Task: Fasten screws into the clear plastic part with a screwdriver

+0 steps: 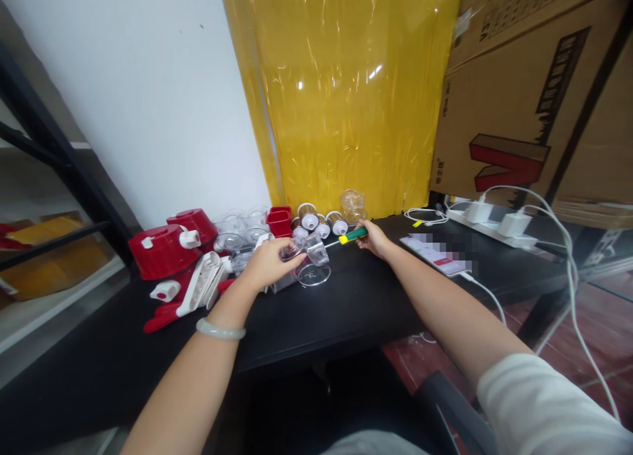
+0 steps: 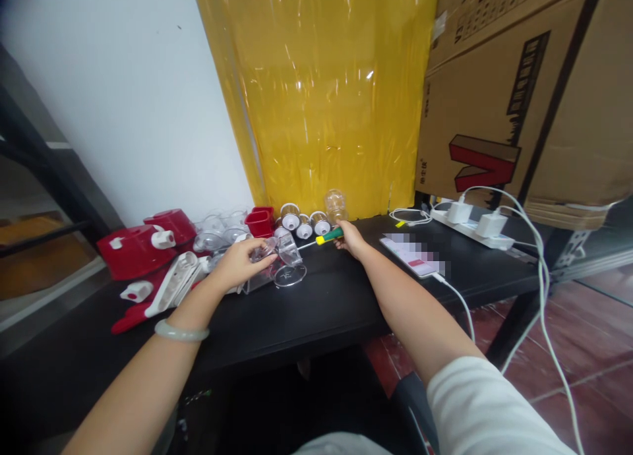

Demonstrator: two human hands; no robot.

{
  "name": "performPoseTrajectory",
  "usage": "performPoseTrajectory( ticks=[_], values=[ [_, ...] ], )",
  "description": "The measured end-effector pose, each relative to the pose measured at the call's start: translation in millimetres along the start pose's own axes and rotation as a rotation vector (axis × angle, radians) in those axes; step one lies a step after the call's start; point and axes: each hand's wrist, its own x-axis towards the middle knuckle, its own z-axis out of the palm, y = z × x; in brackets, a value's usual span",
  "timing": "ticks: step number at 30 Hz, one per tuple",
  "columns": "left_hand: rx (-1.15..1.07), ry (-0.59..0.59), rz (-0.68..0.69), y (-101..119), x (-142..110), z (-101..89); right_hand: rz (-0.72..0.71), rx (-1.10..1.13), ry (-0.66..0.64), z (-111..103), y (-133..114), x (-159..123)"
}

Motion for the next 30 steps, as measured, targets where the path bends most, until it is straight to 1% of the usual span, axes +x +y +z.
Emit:
performPoseTrajectory(
  ticks=[3, 5, 7, 11, 13, 16, 20, 22, 24, 28, 30],
  values=[
    [0.002, -0.003, 0.003, -0.9, 0.2, 0.1, -0.058, -0.183, 0.054, -3.3, 2.7, 2.2],
    [0.002, 0.000, 0.025, -2.1, 0.4, 0.6, -0.089, -0.206, 0.040, -4.5, 3.8, 2.7],
    [-0.004, 0.005, 0.050, -3.6, 0.6, 1.3, -0.073, -0.136, 0.013, -4.0, 3.2, 1.7],
    [-0.012, 0.011, 0.069, -6.4, 0.5, 2.6, -0.009, 0.089, -0.019, -0.3, -1.8, -2.9],
    [-0.006, 0.015, 0.067, -6.9, 0.4, 3.0, 0.010, 0.134, -0.038, 0.5, -3.5, -4.1],
    [0.005, 0.020, 0.064, -7.0, 0.7, 3.2, 0.025, 0.026, -0.013, -0.6, -2.7, -2.2],
    [0.017, 0.018, 0.078, -7.6, 1.2, 3.8, -0.063, -0.208, 0.086, -3.3, 2.5, 2.4],
    [0.022, 0.021, 0.074, -8.2, 1.2, 4.4, -0.087, -0.232, 0.087, -3.5, 3.9, 3.1],
    [0.023, 0.023, 0.069, -8.5, 1.1, 4.9, -0.072, -0.155, 0.059, -2.5, 3.3, 2.3],
    [0.003, 0.023, 0.087, -7.7, 0.8, 4.8, -0.044, 0.080, -0.011, 0.1, -0.7, -0.5],
    [-0.003, 0.023, 0.089, -7.4, 0.6, 4.5, -0.043, 0.087, -0.010, -0.2, -1.3, -0.3]
  ],
)
